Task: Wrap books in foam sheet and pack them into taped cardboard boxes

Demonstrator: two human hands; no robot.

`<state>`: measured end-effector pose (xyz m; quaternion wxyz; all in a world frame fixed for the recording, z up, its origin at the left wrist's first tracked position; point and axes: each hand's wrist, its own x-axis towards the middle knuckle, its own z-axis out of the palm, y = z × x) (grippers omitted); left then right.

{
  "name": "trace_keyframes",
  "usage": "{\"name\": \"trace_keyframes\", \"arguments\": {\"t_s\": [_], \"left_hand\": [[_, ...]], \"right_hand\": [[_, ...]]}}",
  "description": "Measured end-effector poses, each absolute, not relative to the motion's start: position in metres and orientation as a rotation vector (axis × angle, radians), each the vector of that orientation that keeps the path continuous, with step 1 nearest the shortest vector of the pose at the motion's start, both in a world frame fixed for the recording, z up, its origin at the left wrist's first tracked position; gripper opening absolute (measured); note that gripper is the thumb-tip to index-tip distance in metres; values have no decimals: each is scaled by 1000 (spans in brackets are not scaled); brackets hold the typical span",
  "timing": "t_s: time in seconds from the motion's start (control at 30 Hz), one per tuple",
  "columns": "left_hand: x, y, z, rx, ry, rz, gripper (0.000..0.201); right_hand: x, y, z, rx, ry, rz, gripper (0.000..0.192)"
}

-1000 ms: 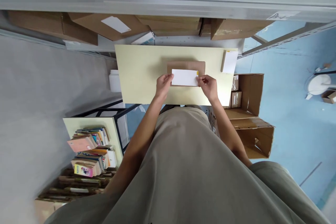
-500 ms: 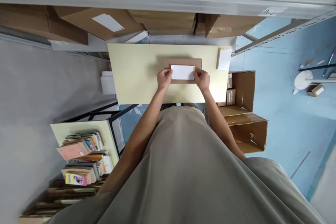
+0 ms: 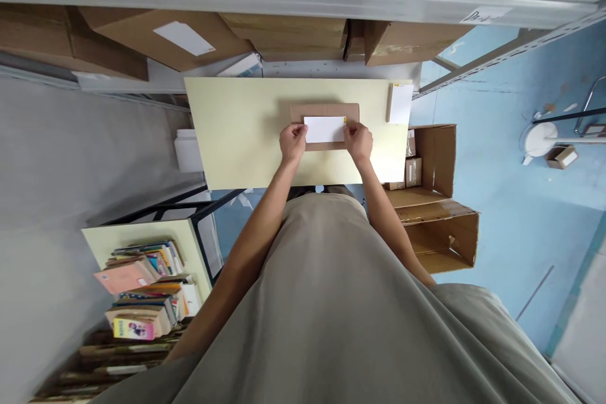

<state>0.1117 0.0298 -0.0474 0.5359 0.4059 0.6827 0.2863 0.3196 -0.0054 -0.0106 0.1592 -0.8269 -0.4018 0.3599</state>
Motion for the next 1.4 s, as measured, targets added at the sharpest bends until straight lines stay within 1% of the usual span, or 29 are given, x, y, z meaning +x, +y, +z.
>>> {"name": "trace_keyframes", "arguments": {"t_s": [0.23, 0.67, 0.77, 0.87, 0.97, 1.17, 1.33, 1.4], "left_hand": [[114, 28, -48, 951, 1713, 699, 8], [114, 27, -58, 1001, 1756, 705, 4], [114, 27, -57, 999, 1772, 699, 5], [115, 27, -56, 997, 1775, 700, 6], [114, 26, -55, 1010, 1761, 703, 6], [113, 26, -54, 1010, 1766, 687, 9], [115, 27, -53, 1001, 1779, 673, 8], [116, 27, -52, 1002, 1799, 669, 7]], "right_hand": [[321, -2, -11, -2418, -1198, 1030, 21], [319, 1, -8, -2515, -1246, 1037, 24], [315, -3, -3, -2527, -1392, 952, 30], [306, -16, -1, -2401, -1710, 837, 47], [294, -35, 0, -2322, -1931, 844, 58], [277, -50, 2, -2128, -2191, 906, 57], [284, -27, 6, -2356, -2013, 833, 61], [284, -19, 10, -2329, -2076, 853, 61]]}}
